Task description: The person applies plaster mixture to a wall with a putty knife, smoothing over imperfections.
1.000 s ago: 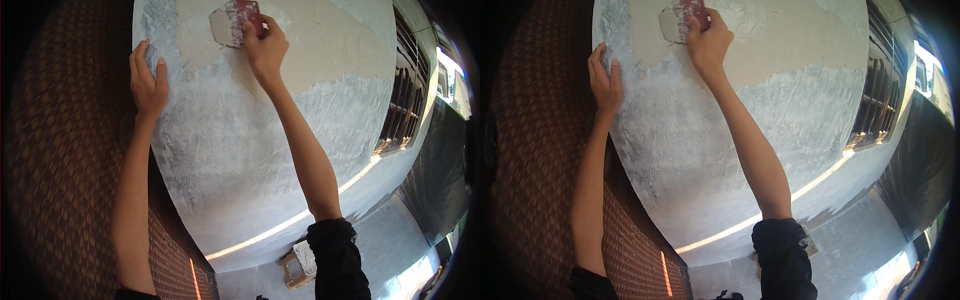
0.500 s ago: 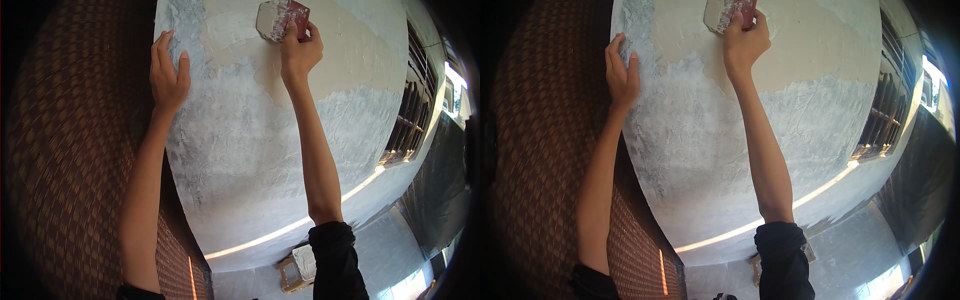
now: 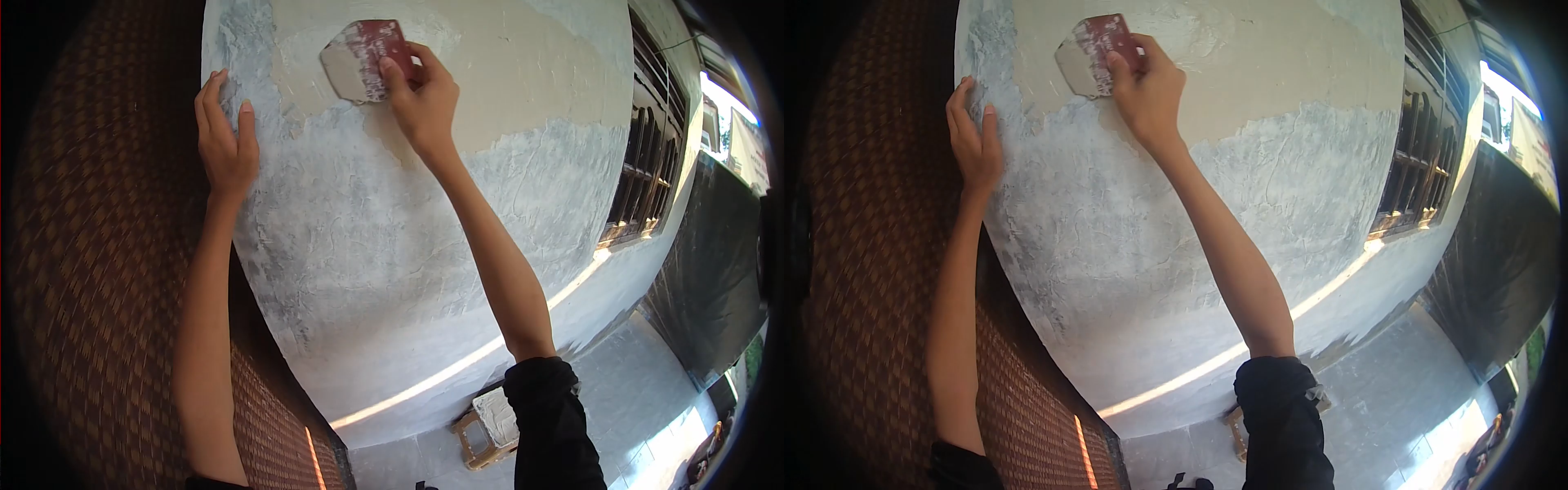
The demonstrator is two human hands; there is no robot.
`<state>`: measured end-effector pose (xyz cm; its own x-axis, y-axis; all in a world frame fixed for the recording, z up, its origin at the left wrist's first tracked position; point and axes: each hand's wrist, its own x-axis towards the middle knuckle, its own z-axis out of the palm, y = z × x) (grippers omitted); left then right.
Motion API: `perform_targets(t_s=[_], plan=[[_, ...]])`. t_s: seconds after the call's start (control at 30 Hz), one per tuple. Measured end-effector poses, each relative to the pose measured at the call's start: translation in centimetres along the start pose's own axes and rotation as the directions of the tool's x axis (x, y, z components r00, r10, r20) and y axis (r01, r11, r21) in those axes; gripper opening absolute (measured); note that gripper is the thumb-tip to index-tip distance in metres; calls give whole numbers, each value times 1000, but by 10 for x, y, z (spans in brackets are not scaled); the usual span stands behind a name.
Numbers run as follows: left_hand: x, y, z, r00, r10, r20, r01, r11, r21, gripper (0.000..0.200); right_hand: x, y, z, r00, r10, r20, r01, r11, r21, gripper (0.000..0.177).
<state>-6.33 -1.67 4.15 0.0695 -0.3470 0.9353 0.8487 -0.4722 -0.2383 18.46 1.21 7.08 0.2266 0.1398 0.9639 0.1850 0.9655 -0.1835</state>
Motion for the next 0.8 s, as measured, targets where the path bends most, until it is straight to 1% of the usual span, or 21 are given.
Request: perform_targets(t_s=[0.03, 0.1, 0.17, 0.23, 0.3, 0.33, 0.37, 0.4, 0.43, 0.5, 0.53, 0.57, 0.63, 0.67, 0.7, 0.77, 0.8], plan=[[0, 0, 1, 1000, 6, 1, -6, 1000, -15, 46, -7, -3, 9, 999, -36, 41, 37, 999, -21, 31], [-1, 2, -1, 998, -47, 46, 47, 999, -15, 48, 3, 1, -6, 998, 30, -62, -37, 993, -109, 30], [0, 5, 1, 998, -39, 48, 41, 999, -23, 48, 25, 31, -47, 957, 151, -247, -173, 982, -70, 30], [-1, 6, 1, 999, -46, 24, 45, 999, 31, 47, 40, 47, -91, 889, 156, -431, -209, 975, -79, 31], [0, 5, 2, 999, -42, 28, 41, 998, 38, 47, 50, 41, -116, 791, 168, -588, -232, 972, -34, 34], [0, 5, 2, 999, -38, 34, 36, 998, 45, 47, 51, 37, -117, 786, 205, -583, -181, 978, 100, 34], [0, 5, 2, 999, -33, 35, 31, 999, 44, 47, 49, 30, -107, 783, 205, -587, -179, 978, 102, 34], [0, 5, 1, 999, -35, 40, 33, 999, 37, 47, 46, 24, -91, 882, 212, -420, -158, 974, 160, 34], [-1, 5, 1, 998, -40, 47, 39, 999, 27, 47, 42, 20, -76, 951, 199, -238, -148, 965, 216, 34], [-1, 2, -1, 998, -39, 48, 38, 999, 26, 47, 39, 21, -51, 978, 130, -161, -141, 988, -57, 31], [-1, 0, 0, 998, -44, 46, 43, 999, 33, 47, 44, 32, -49, 957, 212, -200, -208, 977, 39, 33], [-1, 2, 2, 998, -42, 47, 41, 999, 29, 47, 48, 39, -58, 956, 211, -204, -208, 978, 37, 33], [-1, 3, 1, 998, -44, 50, 42, 998, 40, 48, 55, 49, -90, 854, 256, -453, -278, 960, 19, 31], [-1, 3, 1, 998, -44, 44, 42, 998, 44, 48, 56, 41, -101, 802, 359, -477, -297, 933, 203, 30], [-1, 5, 1, 998, -50, 48, 49, 998, 28, 48, 56, 34, -110, 796, 361, -485, -298, 932, 204, 34], [0, 4, 1, 997, -54, 53, 53, 998, 14, 48, 59, 33, -106, 882, 308, -358, -199, 930, 310, 34], [1, 2, 0, 998, -42, 49, 41, 999, 24, 47, 58, 33, -100, 914, 312, -260, -243, 933, 266, 34]])
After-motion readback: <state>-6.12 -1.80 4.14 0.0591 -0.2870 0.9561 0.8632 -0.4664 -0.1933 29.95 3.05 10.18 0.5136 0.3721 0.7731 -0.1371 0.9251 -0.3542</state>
